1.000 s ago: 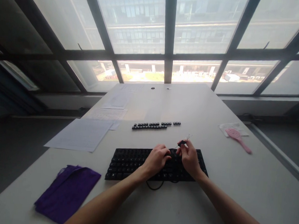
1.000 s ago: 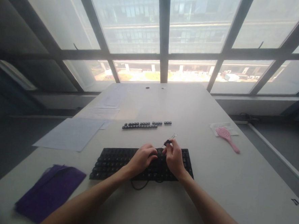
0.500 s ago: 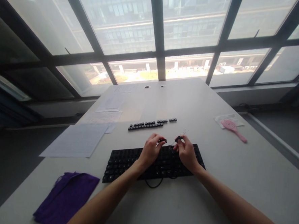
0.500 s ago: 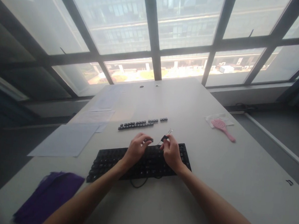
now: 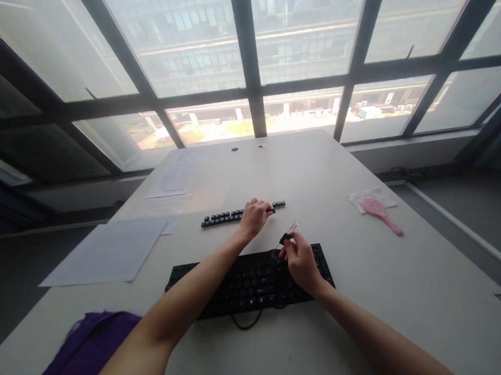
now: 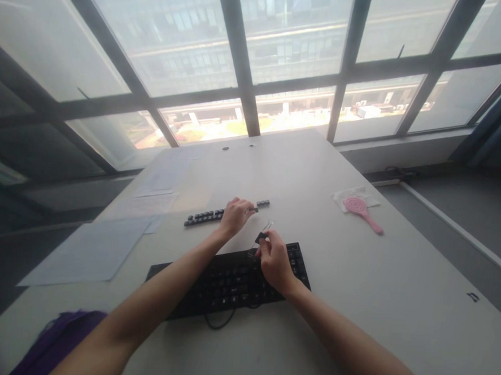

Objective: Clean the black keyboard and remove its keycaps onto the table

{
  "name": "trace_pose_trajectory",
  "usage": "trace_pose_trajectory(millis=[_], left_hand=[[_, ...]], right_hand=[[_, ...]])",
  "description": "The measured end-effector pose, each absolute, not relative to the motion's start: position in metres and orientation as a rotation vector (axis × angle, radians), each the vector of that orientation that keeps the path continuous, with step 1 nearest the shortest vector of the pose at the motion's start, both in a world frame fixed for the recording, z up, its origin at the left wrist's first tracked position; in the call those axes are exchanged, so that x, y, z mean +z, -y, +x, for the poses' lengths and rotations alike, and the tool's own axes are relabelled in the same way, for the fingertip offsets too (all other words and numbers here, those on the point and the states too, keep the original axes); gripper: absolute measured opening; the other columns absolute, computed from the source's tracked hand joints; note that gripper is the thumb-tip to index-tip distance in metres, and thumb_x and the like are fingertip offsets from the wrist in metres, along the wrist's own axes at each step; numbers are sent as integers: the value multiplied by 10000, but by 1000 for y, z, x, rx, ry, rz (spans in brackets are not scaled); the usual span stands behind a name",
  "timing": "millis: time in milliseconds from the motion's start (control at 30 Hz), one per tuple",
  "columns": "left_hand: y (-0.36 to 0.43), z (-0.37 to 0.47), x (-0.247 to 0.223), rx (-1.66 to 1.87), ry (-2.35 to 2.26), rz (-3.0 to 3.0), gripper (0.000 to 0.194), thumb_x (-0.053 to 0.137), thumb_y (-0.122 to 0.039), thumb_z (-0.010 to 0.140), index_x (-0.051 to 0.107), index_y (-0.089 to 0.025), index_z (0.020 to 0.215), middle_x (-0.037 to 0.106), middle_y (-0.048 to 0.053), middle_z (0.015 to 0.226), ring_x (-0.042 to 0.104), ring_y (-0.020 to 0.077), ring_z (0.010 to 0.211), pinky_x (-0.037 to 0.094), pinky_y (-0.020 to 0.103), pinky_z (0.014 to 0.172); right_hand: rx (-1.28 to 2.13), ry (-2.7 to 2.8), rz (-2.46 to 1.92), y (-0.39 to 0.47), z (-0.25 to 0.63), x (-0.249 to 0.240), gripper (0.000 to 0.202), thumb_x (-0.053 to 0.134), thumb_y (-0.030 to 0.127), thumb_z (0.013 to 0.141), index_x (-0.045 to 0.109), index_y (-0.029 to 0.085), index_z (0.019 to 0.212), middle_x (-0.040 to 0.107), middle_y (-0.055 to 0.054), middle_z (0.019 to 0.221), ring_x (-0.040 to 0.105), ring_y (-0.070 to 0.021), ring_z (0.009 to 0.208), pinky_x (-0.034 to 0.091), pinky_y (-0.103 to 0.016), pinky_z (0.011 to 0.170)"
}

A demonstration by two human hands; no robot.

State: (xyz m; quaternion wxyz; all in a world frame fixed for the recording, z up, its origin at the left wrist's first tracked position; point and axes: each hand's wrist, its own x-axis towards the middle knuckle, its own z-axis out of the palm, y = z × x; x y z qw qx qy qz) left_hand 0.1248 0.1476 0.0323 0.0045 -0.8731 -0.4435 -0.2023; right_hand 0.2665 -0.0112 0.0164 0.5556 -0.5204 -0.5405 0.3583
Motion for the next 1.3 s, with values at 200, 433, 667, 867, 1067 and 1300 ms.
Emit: trace_pose_trajectory(millis=[200,433,667,867,1067,1300], left_hand=[[-149,120,26,-601,1434,-2711,79,667,-260,909,730,-221,936,731,64,966,547,262,997,382,391,891],[-151,119,24,-585,1475,-2694,88,653,-256,915,734,-221,918,726,65,964,536,259,995,371,396,896],[-151,117,25,-587,1491,-2669,91,661,-255,910,741,-212,902,694,74,994,530,261,1010,399,390,881],[-142,119,43,-700,1502,-2626,99,653,-216,908,746,-216,942,686,84,1016,538,271,1018,417,399,894],[-89,120,68,-842,1475,-2732,190,593,-113,909,726,-217,994,702,64,1008,574,247,973,440,383,891],[-22,111,47,-1058,1591,-2930,273,473,-47,907,701,-191,951,701,52,913,610,204,908,474,328,854]], right_hand=[[857,1283,-1223,12,266,17,115,460,299,980,535,212,989,614,15,620,576,-157,556,447,-273,597],[847,1285,-1227,12,266,16,135,465,327,985,537,213,975,616,10,619,577,-159,552,447,-268,580],[845,1279,-1224,12,266,15,134,479,334,987,540,217,961,610,12,619,573,-159,550,452,-271,577],[840,1153,-1185,11,268,19,170,472,365,989,546,212,977,636,-1,650,583,-166,565,455,-275,563],[740,1202,-1166,11,286,26,127,454,317,999,534,220,980,605,3,723,578,-156,592,455,-277,584],[597,1635,-1129,16,282,26,157,405,184,985,515,220,880,539,-42,912,536,-165,735,459,-298,698]])
